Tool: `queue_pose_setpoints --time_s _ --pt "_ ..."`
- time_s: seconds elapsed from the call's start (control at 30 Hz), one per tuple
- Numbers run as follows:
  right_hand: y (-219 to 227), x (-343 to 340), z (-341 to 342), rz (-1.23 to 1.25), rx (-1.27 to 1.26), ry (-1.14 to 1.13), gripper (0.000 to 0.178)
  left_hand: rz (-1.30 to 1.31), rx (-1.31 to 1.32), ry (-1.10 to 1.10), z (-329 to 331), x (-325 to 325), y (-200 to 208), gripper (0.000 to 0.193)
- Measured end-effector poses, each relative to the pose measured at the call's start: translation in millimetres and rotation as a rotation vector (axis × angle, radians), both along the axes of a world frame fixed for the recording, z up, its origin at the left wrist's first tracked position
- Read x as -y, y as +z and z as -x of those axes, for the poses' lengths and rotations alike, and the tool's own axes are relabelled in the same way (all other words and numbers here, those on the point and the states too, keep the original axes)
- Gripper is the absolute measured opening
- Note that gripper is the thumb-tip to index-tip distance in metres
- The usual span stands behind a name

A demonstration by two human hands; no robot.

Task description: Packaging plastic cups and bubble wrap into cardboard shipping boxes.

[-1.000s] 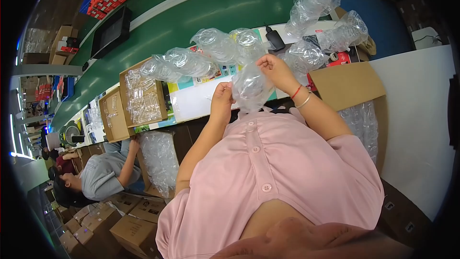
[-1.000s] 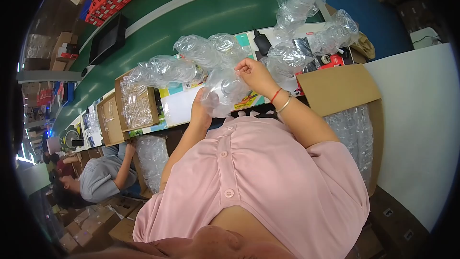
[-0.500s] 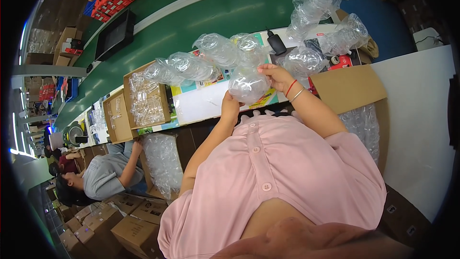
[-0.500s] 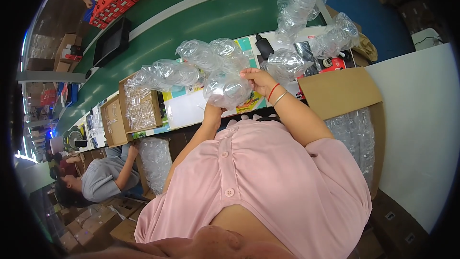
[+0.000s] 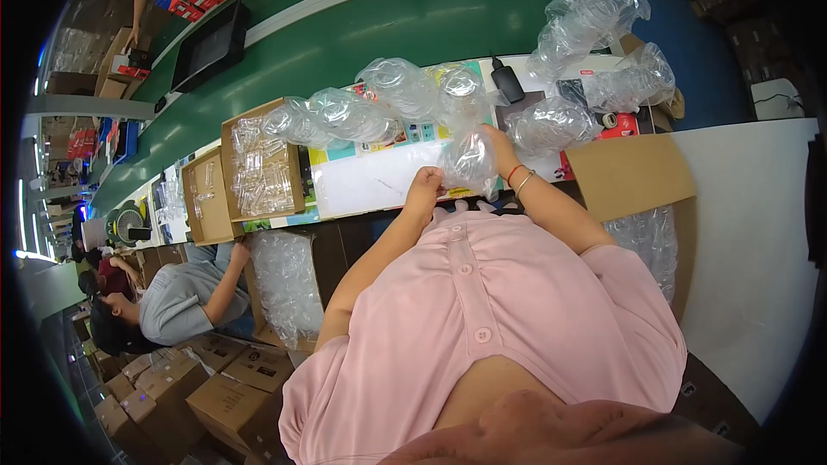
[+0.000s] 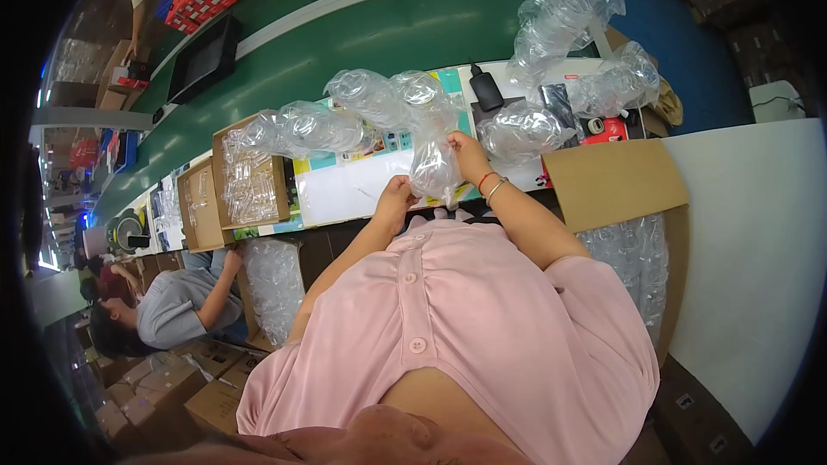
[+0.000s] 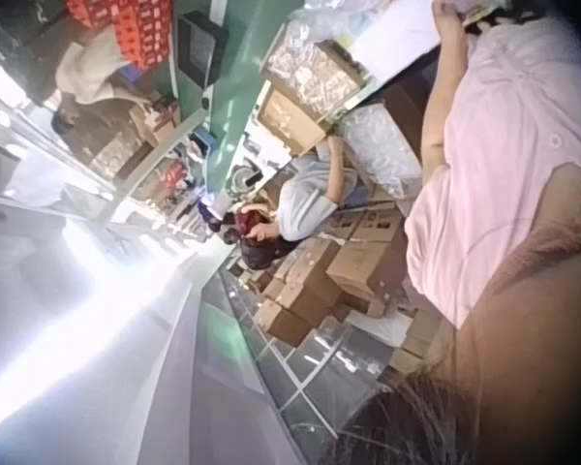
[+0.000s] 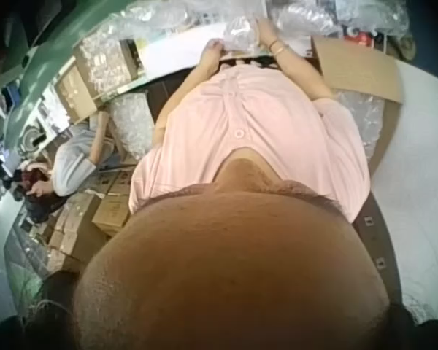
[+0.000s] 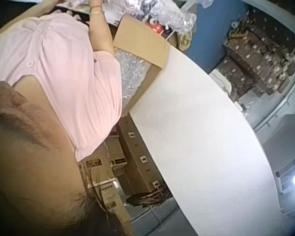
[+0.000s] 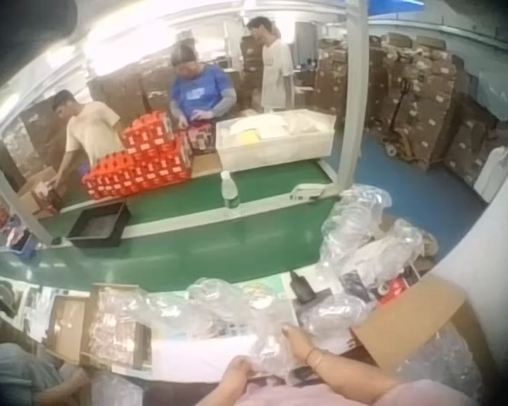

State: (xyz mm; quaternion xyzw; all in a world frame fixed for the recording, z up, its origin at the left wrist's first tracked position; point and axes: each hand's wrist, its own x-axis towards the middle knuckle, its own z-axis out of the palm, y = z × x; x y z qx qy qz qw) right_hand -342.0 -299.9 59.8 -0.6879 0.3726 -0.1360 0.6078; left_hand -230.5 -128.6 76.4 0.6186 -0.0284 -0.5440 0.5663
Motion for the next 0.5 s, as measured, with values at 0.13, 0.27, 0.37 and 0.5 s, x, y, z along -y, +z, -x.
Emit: queue_pose_setpoints --time_s 0.13,0.27,0.37,0.5 --pt "-11.8 -6.1 6.7 0.267 -0.035 -0.031 0.016 0.004 0.345 -0.117 -5.6 7.0 -19.6 0.015" --pt "46.6 -19.0 29.4 0.516 -0.053 0.047 0.034 0.065 0.453 -0.136 -15.0 -9.3 -32.2 0.021" --pt "129.4 -32.7 37.3 0.591 0.089 0.123 0.051 0.18 0.832 -0.193 -13.5 -16.0 -40.6 0.046" --pt "165.9 -50.8 20.4 0.658 0.156 0.267 0.071 0.413 0.749 -0.351 -5.0 8.1 -23.7 0.074"
